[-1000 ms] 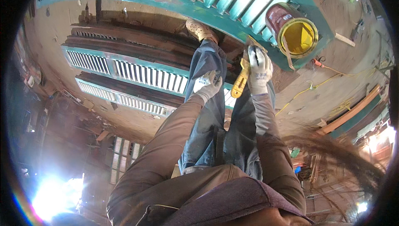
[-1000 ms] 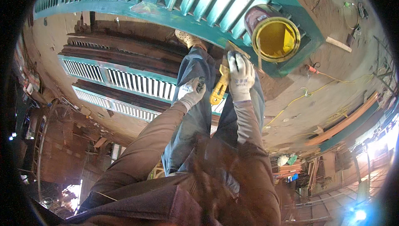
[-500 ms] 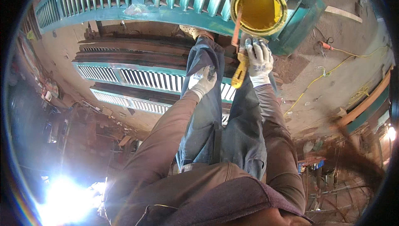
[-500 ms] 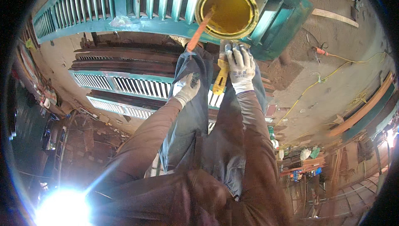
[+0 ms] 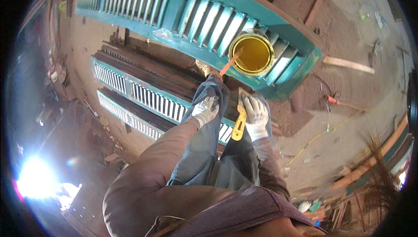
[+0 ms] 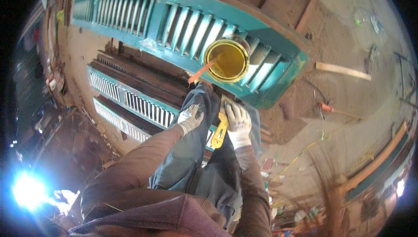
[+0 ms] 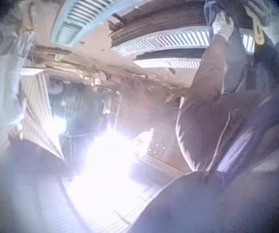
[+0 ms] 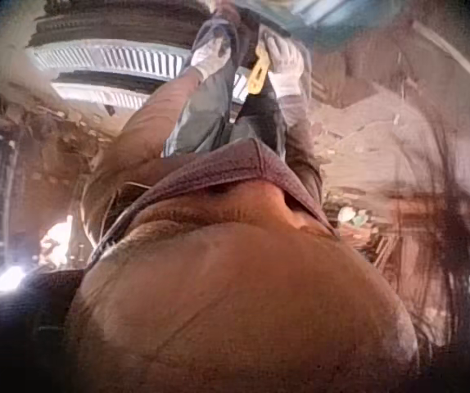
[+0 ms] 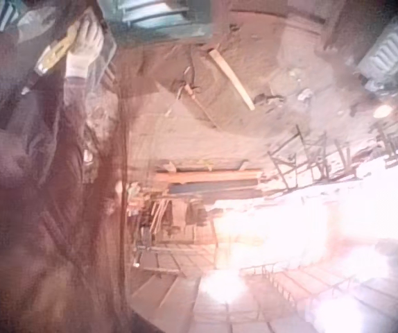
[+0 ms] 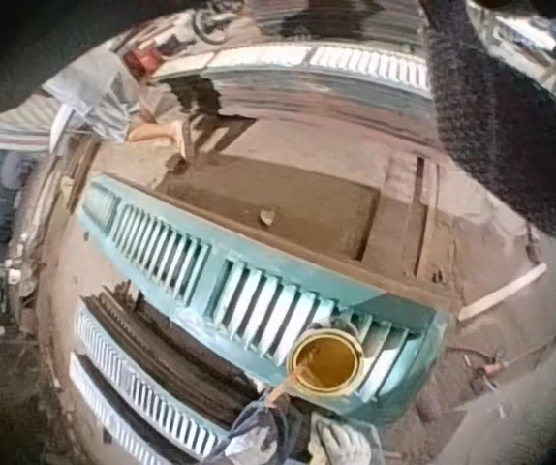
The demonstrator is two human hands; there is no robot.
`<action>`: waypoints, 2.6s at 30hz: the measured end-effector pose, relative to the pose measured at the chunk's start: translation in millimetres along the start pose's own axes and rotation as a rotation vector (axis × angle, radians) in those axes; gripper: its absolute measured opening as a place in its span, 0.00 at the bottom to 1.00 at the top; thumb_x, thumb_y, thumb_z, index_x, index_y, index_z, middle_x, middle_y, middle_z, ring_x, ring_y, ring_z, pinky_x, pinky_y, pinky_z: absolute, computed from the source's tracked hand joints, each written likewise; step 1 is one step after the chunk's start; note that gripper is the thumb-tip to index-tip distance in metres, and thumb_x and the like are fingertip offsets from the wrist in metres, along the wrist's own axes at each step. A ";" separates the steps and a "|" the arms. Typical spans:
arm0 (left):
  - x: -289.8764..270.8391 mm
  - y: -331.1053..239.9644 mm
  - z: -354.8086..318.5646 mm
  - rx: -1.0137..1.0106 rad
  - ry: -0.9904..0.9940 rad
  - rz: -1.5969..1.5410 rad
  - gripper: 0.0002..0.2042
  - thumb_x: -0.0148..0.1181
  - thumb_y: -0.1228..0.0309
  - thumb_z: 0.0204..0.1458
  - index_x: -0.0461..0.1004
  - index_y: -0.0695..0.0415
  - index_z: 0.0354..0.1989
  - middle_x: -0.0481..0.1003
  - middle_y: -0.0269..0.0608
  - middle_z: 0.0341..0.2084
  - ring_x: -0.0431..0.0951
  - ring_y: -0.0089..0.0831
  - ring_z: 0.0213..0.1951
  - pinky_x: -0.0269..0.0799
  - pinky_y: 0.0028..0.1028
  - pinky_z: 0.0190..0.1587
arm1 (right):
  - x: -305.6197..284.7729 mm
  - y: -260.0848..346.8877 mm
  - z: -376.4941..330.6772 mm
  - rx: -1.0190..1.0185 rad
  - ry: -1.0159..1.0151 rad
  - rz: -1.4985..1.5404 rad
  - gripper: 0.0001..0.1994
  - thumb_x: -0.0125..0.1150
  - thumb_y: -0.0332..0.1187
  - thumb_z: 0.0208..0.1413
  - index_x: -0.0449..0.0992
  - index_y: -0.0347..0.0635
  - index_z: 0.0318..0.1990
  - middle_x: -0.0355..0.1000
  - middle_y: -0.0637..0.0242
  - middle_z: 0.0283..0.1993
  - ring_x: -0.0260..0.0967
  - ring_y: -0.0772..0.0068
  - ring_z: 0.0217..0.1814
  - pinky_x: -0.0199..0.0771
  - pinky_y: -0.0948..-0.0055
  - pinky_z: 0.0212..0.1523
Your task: The person paints the slats of a wooden window shutter with green paint using a brush. They hold a paint can in one hand and apply paint to the slats with the other, moving along the length of the shutter.
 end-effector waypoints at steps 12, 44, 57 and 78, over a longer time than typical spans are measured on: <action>-172.4 -91.6 122.5 -0.220 -0.920 0.172 0.34 0.56 0.59 0.54 0.53 0.63 0.66 0.53 0.61 0.64 0.52 0.58 0.66 0.49 0.51 0.65 | -72.8 -152.7 -121.4 0.754 -0.530 0.947 0.19 0.56 0.36 0.62 0.69 0.38 0.58 0.69 0.64 0.50 0.67 0.73 0.50 0.68 0.71 0.50; -143.3 -27.5 201.0 -0.534 -0.470 0.076 0.59 0.62 0.39 0.34 0.37 0.57 0.71 0.39 0.59 0.70 0.38 0.62 0.68 0.45 0.56 0.64 | -269.3 -224.0 -157.5 0.922 -0.869 1.081 0.21 0.52 0.37 0.61 0.66 0.40 0.60 0.68 0.62 0.53 0.69 0.73 0.42 0.71 0.75 0.36; -151.6 8.5 207.3 -0.641 -0.408 0.003 0.47 0.55 0.45 0.45 0.42 0.58 0.70 0.42 0.57 0.70 0.43 0.55 0.68 0.51 0.49 0.64 | -305.6 -344.9 -67.4 1.086 -0.602 1.487 0.19 0.59 0.31 0.54 0.68 0.45 0.54 0.72 0.67 0.34 0.65 0.74 0.19 0.64 0.75 0.14; -168.8 -82.1 190.9 -0.789 -0.339 -0.094 0.41 0.49 0.46 0.57 0.42 0.58 0.71 0.43 0.53 0.70 0.45 0.46 0.70 0.48 0.40 0.69 | -429.7 -395.0 100.0 0.803 -0.288 1.508 0.26 0.52 0.34 0.55 0.63 0.39 0.63 0.74 0.62 0.47 0.72 0.68 0.50 0.71 0.65 0.55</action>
Point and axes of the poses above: each hand's wrist, its own z-axis towards the middle knuckle, its own x-axis out of the palm, y = z × x, the point moved 7 cm from there along z, towards the middle knuckle
